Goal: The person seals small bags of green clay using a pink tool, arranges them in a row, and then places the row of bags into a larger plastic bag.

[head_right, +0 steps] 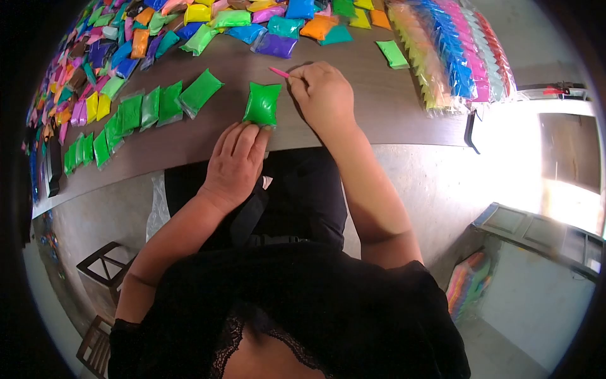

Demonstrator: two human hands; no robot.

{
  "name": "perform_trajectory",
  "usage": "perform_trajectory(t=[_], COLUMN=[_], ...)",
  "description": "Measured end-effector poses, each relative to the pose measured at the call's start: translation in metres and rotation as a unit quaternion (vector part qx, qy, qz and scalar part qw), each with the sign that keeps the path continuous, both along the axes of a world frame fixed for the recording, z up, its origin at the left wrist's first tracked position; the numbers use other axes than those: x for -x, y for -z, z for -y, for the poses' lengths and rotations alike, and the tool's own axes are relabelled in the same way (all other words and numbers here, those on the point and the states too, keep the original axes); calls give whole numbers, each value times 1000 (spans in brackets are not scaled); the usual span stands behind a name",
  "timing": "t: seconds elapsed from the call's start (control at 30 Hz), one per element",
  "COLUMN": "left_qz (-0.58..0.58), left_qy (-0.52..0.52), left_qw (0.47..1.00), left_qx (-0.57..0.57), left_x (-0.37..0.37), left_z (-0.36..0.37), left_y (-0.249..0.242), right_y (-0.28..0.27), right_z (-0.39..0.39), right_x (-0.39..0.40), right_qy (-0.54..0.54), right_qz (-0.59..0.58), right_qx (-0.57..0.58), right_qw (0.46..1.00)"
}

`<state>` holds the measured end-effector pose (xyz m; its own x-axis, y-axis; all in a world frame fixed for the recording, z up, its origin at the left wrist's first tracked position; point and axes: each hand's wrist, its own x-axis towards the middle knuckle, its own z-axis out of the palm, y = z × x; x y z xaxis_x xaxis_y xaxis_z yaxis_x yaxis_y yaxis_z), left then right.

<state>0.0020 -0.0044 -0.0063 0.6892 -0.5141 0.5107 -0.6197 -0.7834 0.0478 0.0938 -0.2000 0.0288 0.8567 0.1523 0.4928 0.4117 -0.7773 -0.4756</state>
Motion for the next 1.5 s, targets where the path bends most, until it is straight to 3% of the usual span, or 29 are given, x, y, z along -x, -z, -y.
perform_trajectory(t=[0.13,0.23,0.33,0.4,0.43,0.5,0.67,0.8,1.0,1.07,1.1,1.17,1.2,1.23,1.3,1.37,1.47,1.5], left_qz=[-4,3,-6,-15,-60,-102,-114,-136,-86,-168,-169,-302,-245,-244,-101,-94,-64,-64], left_qy=[8,8,8,10,23,37,-10,-21,95,98,96,0,-24,-24,-75,-47,10,8], left_qw=[1000,1000,1000,1000,997,991,987,988,991,955,955,868,921,921,944,947,985,985], left_qx=[11,18,15,5,45,84,111,66,25,223,224,395,303,304,306,302,157,157], left_x=[1,-1,1,2,5,4,-14,-20,-10,-19,-23,-36,-47,-49,-51,-43,-28,-22], left_z=[-1,1,0,-3,-5,-7,11,19,15,14,14,14,9,4,-7,-22,-39,-36], left_y=[-1,0,1,-3,-8,-17,-43,-29,-25,-34,-41,-51,-46,-43,-39,-40,-31,-32], right_y=[-15,-4,6,8,8,8,7,5,9,9,10,10,10,10,9,9,5,5], right_z=[-1,1,9,17,18,21,22,22,25,25,24,24,24,23,22,22,21,20], right_x=[20,28,22,17,17,22,24,26,26,25,24,25,25,25,24,26,25,25], right_qy=[-44,-136,-68,35,35,90,88,95,85,78,73,68,72,77,75,77,78,79], right_qz=[-36,-70,-34,5,9,-68,-64,-96,-82,-77,-64,-51,-51,-50,-47,-48,-72,-71], right_qx=[-10,-25,-1,-52,-54,-180,-202,-216,-199,-198,-201,-203,-196,-189,-194,-201,-191,-187], right_qw=[998,988,997,998,998,977,973,967,973,974,975,976,977,978,977,975,976,977])
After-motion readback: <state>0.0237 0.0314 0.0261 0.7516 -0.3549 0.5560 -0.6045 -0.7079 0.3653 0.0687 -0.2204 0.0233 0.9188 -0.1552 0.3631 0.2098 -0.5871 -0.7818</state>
